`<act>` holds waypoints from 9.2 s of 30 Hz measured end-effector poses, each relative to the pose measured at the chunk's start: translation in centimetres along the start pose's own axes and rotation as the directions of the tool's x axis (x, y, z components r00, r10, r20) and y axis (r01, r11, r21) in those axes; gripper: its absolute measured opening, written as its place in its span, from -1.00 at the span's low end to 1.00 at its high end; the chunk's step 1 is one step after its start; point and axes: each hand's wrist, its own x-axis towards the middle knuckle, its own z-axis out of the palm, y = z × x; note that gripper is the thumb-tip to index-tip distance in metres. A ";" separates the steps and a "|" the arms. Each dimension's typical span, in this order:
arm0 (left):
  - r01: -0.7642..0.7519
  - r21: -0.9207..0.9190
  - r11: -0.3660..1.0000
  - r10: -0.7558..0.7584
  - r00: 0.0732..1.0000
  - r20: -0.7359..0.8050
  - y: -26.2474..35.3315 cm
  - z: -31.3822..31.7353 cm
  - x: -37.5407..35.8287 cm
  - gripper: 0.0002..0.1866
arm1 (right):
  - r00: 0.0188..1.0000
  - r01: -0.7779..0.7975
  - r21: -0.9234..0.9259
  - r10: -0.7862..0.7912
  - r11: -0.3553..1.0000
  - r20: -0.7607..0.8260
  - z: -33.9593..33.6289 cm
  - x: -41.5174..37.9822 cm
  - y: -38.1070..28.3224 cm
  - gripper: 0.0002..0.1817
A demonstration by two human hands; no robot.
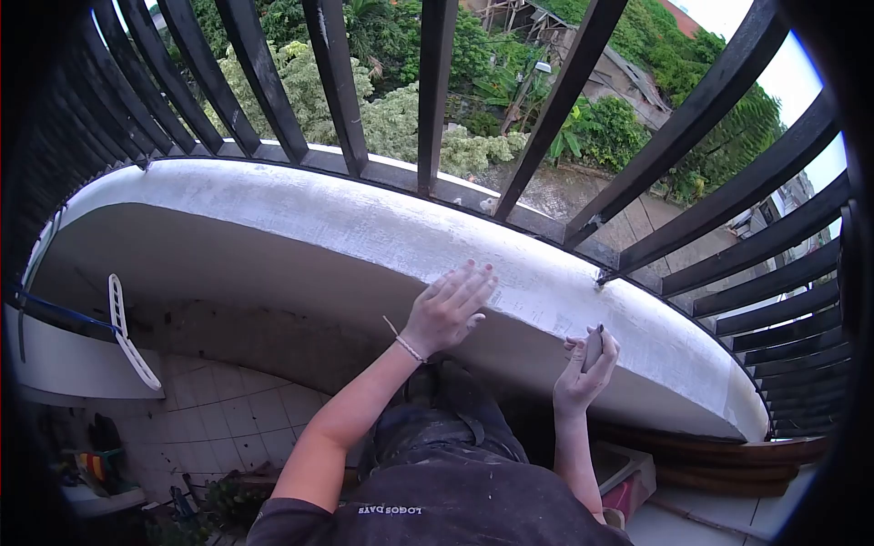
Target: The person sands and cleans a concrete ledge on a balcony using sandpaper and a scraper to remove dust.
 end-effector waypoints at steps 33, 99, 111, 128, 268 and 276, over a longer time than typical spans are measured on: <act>0.604 -0.796 -0.041 -0.907 -0.357 -0.224 -32.1 -9.6 -7.2 -0.24 | 0.337 0.567 0.298 -0.546 0.768 0.767 18.2 6.5 -9.8 -0.39; 0.828 -0.536 -0.164 -0.670 -0.493 -0.555 -40.5 -18.4 -9.4 -0.57 | 0.080 0.612 0.469 -0.640 0.637 0.764 34.8 6.7 -23.1 -0.48; 0.834 -0.504 -0.224 -0.666 -0.508 -0.546 -40.6 -18.9 -9.0 -0.60 | 0.047 0.776 0.398 -0.673 0.490 0.738 34.8 5.0 -22.0 -0.34; 0.831 -0.515 -0.210 -0.670 -0.506 -0.544 -40.6 -19.1 -8.5 -0.56 | 0.156 0.831 0.332 -0.761 0.446 0.630 39.8 3.5 -25.3 -0.38; 0.816 -0.540 -0.208 -0.785 -0.468 -0.405 -48.4 -21.5 -12.4 -0.57 | 0.145 0.908 0.251 -0.815 0.335 0.562 48.4 0.5 -31.5 -0.47; 0.817 -0.538 -0.206 -0.803 -0.455 -0.384 -47.7 -22.0 -12.1 -0.55 | 0.029 0.868 0.389 -0.815 0.307 0.579 43.1 2.1 -29.1 -0.36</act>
